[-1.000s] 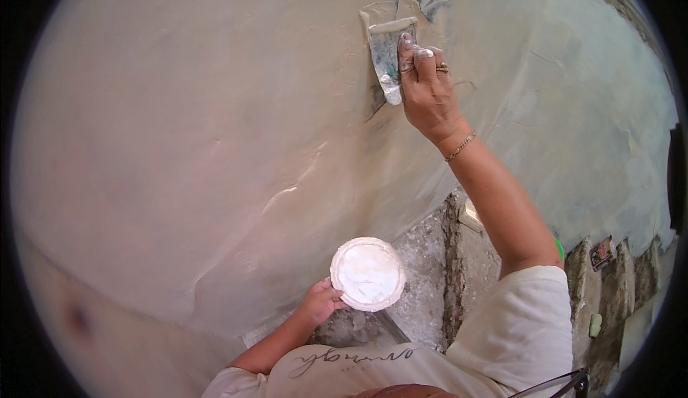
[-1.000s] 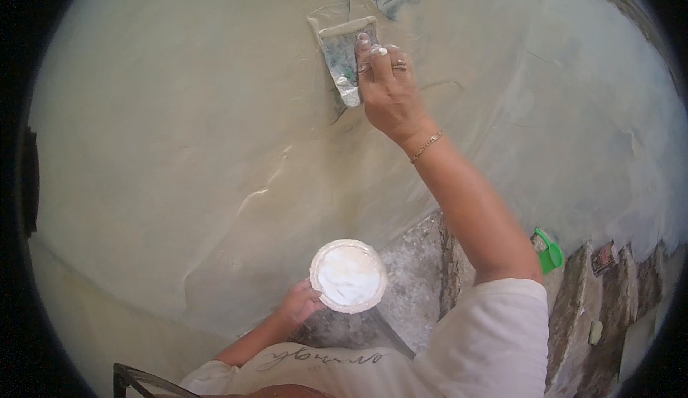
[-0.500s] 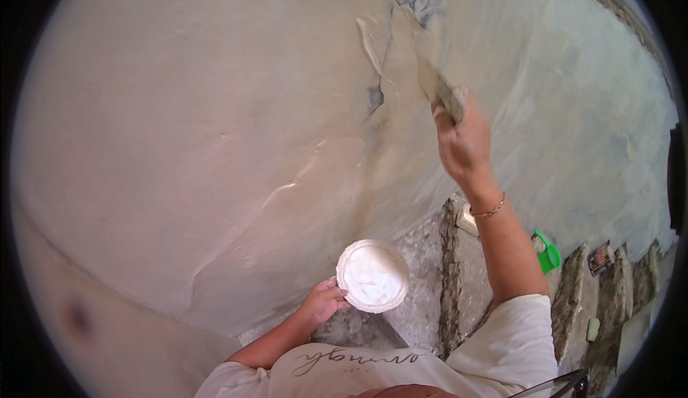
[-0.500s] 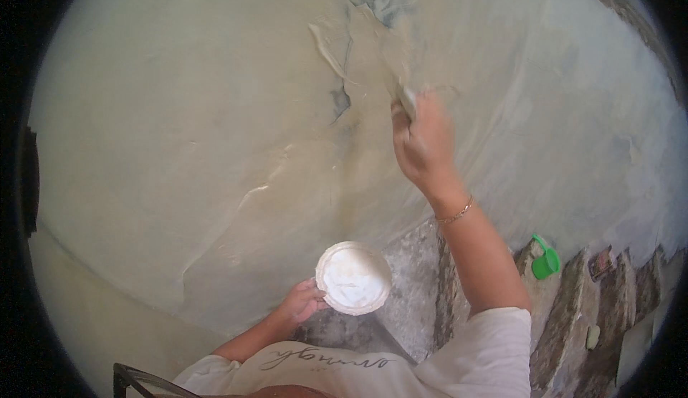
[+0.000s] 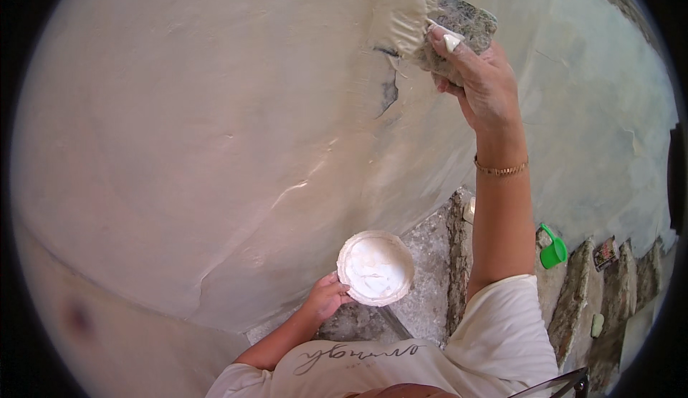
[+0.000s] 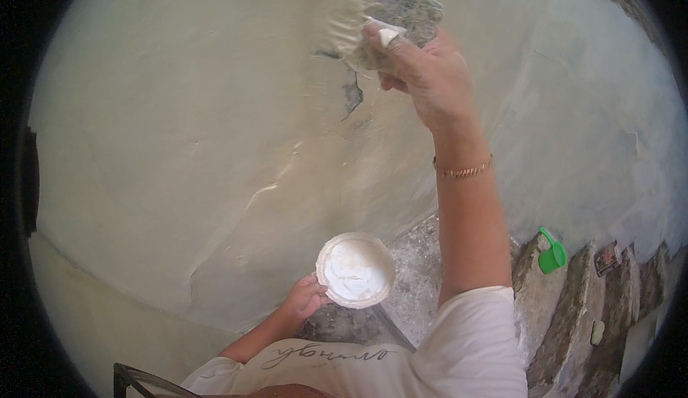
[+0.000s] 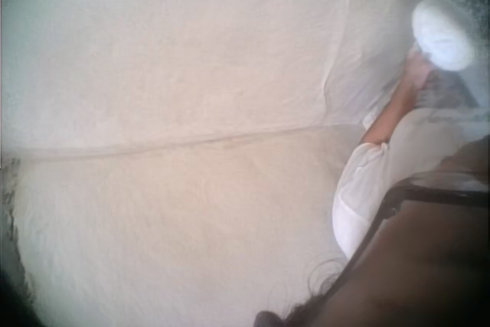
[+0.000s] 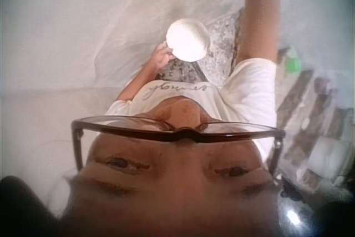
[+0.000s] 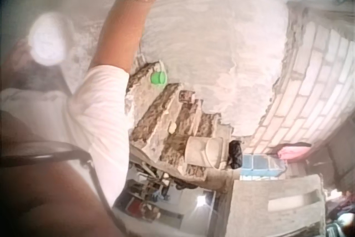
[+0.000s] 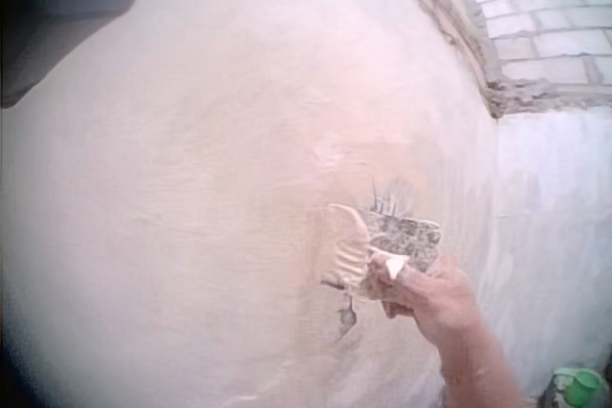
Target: The person patches a crack in a wall by applying plaster from a container onto the wall using a putty knife and smoothing it over.
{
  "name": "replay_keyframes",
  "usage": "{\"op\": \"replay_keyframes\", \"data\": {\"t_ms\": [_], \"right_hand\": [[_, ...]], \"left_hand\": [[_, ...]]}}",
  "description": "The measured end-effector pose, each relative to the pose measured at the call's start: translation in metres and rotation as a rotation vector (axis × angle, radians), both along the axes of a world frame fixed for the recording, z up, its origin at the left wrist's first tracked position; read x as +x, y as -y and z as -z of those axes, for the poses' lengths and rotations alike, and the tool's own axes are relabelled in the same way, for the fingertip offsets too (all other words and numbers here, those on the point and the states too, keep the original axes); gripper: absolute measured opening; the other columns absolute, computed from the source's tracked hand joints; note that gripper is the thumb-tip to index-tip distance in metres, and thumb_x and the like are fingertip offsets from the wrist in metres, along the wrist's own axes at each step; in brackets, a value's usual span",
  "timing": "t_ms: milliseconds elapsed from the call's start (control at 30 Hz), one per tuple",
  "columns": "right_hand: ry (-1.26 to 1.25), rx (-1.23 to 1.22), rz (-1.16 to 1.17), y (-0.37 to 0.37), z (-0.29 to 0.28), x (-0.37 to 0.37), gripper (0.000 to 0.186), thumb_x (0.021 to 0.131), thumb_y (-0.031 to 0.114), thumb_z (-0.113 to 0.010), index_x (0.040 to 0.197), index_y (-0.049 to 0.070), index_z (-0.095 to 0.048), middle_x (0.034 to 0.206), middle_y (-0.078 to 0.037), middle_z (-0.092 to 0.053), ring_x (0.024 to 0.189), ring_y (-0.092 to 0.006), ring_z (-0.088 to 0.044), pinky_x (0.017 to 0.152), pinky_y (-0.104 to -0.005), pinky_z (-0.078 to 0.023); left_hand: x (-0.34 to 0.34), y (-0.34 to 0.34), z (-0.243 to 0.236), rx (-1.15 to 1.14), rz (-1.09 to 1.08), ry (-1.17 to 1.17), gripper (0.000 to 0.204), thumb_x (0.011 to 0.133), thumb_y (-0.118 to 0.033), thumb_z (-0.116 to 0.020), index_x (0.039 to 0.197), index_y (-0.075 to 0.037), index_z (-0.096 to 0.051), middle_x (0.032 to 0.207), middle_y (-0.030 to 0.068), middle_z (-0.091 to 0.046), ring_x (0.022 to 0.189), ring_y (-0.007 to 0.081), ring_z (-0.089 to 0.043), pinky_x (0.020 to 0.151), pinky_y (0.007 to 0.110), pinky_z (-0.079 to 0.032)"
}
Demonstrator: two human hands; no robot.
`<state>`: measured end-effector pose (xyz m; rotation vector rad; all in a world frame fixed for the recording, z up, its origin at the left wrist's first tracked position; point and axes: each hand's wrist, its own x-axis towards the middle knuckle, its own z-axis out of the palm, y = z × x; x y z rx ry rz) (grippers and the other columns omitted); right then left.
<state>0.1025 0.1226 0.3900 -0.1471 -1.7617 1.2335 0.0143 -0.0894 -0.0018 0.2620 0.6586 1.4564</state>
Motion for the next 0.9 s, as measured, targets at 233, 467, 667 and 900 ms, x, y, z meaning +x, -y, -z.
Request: {"op": "replay_keyframes", "data": {"t_ms": [233, 467, 667, 900], "right_hand": [[-0.084, -0.07, 0.33, -0.043, 0.04, -0.029, 0.019, 0.082, 0.019, -0.068, 0.081, -0.001, -0.067, 0.071, -0.004, -0.062, 0.054, -0.0095, -0.05, 0.044, -0.024, -0.038], [-0.016, 0.059, 0.333, -0.019, 0.034, 0.011, 0.016, 0.083, 0.016, -0.067, 0.084, 0.001, -0.066, 0.07, -0.001, -0.061, 0.054, -0.0082, -0.05, 0.045, -0.0238, -0.039], [-0.068, 0.276, 0.296, 0.006, 0.027, -0.01, 0.016, 0.082, 0.016, -0.069, 0.084, 0.001, -0.067, 0.069, -0.002, -0.06, 0.053, -0.0087, -0.049, 0.044, -0.024, -0.038], [-0.043, 0.033, 0.262, -0.016, 0.027, -0.024, 0.018, 0.082, 0.015, -0.068, 0.076, -0.001, -0.066, 0.067, -0.003, -0.06, 0.051, -0.0097, -0.049, 0.044, -0.0237, -0.038]], "left_hand": [[-0.003, 0.004, 0.005, -0.023, 0.013, -0.03, 0.048, 0.082, 0.002, -0.052, 0.129, 0.004, -0.04, 0.125, 0.0159, -0.052, 0.112, 0.0282, -0.054, 0.095, 0.044, -0.046], [-0.005, 0.006, -0.006, -0.019, 0.009, -0.037, 0.044, 0.083, -0.002, -0.053, 0.126, 0.002, -0.043, 0.119, 0.0124, -0.056, 0.105, 0.0239, -0.058, 0.089, 0.039, -0.049], [-0.008, 0.002, 0.002, 0.028, 0.051, -0.023, 0.044, 0.083, -0.001, -0.053, 0.126, 0.001, -0.044, 0.12, 0.0126, -0.056, 0.105, 0.0236, -0.058, 0.089, 0.039, -0.049], [-0.01, 0.0, 0.005, 0.017, 0.049, -0.054, 0.05, 0.081, 0.001, -0.051, 0.129, 0.005, -0.039, 0.125, 0.0172, -0.053, 0.113, 0.0296, -0.054, 0.097, 0.046, -0.045]]}}
